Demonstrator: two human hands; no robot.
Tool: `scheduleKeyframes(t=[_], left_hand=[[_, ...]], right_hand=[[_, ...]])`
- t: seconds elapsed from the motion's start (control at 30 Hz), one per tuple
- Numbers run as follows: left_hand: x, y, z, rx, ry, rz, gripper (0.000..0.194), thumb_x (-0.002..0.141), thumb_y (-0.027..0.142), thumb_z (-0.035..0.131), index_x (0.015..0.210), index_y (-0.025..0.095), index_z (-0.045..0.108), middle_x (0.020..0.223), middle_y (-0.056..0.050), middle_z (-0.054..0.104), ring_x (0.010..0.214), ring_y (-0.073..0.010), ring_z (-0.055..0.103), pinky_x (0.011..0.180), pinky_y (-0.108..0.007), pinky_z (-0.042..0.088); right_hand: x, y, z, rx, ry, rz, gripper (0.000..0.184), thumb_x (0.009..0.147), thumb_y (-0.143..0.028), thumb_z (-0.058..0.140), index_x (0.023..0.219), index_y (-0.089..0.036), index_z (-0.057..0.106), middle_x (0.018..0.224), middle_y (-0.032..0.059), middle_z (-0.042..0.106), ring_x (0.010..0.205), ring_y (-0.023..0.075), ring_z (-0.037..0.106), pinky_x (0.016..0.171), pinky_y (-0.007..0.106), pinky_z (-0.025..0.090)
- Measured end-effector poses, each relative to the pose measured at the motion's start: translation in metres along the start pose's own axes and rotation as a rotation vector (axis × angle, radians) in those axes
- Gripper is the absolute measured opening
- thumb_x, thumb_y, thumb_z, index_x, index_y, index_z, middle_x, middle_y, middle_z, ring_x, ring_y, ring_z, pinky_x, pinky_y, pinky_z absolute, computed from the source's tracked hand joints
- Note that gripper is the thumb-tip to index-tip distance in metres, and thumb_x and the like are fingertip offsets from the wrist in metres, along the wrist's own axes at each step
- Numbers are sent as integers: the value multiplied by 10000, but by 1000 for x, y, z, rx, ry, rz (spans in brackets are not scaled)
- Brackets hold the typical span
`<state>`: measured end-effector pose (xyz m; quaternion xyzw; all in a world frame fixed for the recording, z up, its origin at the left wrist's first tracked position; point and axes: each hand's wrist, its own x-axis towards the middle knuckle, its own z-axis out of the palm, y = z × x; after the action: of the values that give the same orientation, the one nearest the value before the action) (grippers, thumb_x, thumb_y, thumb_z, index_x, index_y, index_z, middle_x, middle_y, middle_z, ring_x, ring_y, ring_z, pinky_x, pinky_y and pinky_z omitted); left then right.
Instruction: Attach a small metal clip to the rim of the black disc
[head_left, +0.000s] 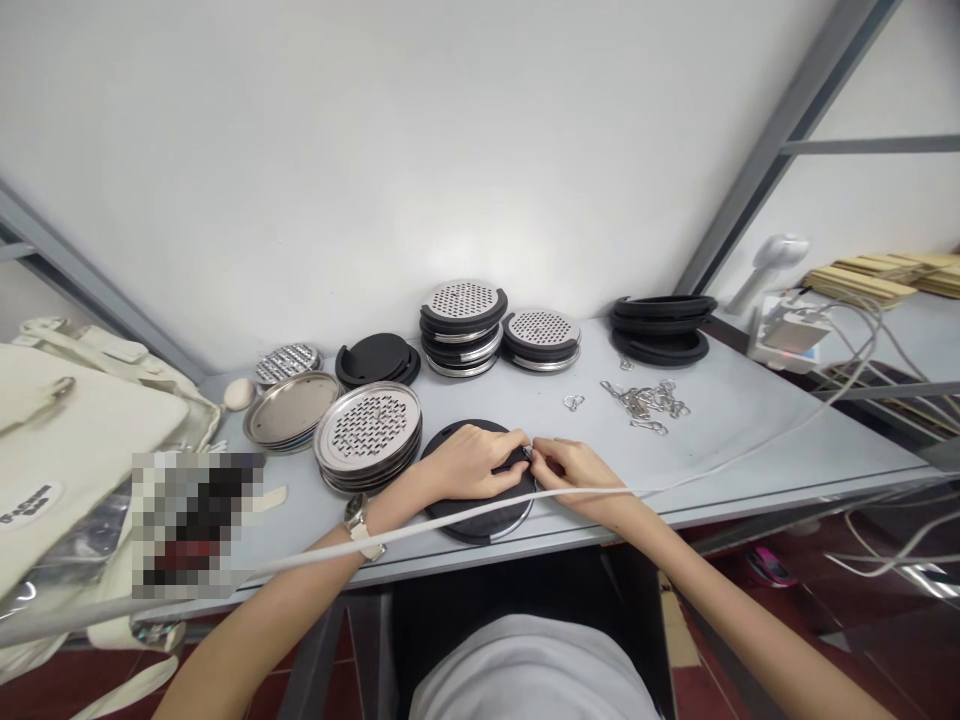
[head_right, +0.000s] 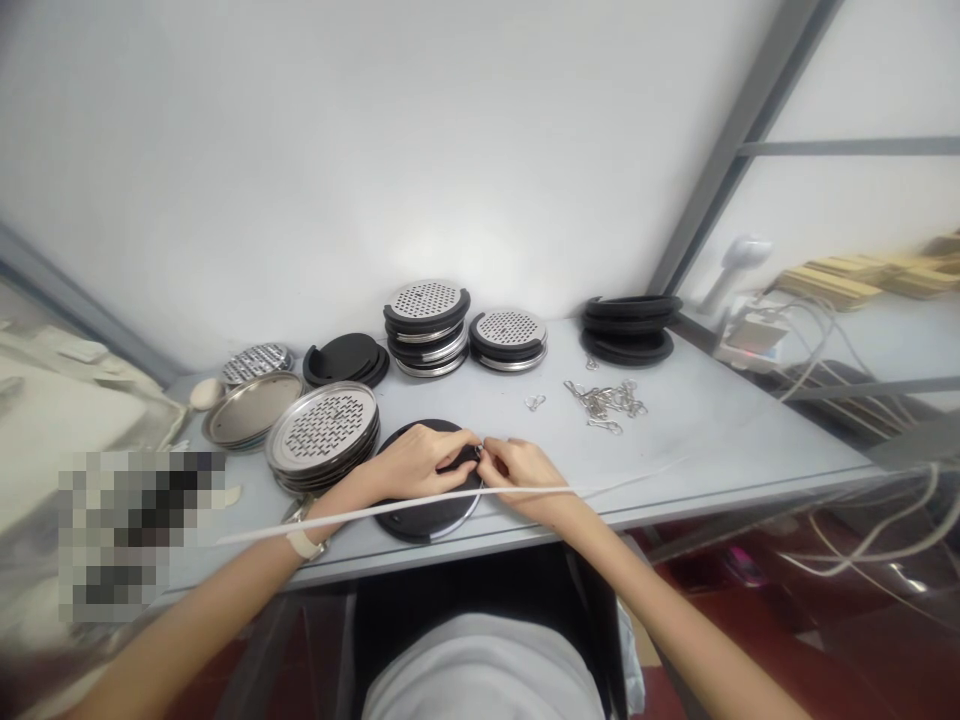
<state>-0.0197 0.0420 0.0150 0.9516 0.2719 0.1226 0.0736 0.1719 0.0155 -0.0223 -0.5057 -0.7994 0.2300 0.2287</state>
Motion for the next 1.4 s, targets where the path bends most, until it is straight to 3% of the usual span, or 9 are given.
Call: scheduleKeyframes(t=[0.8,1.4], left_hand=[[-1,0,1,8,3,9,51,888,235,461,874,186,467,624,35,522,537,-129,502,516,-248,289],[-2,0,0,7,8,21,49,887,230,467,872,183,470,622,36,525,543,-123,516,513,-240,298]], right_hand=[[-1,1,5,-49,95,-50,228,868,-251,408,668,-183,492,592,2,509,542,117,447,535,231,316],[-1,2,6,-53,95,-62,203,852,-241,434,656,-191,458,586,-13,478,543,112,437,536,226,306]])
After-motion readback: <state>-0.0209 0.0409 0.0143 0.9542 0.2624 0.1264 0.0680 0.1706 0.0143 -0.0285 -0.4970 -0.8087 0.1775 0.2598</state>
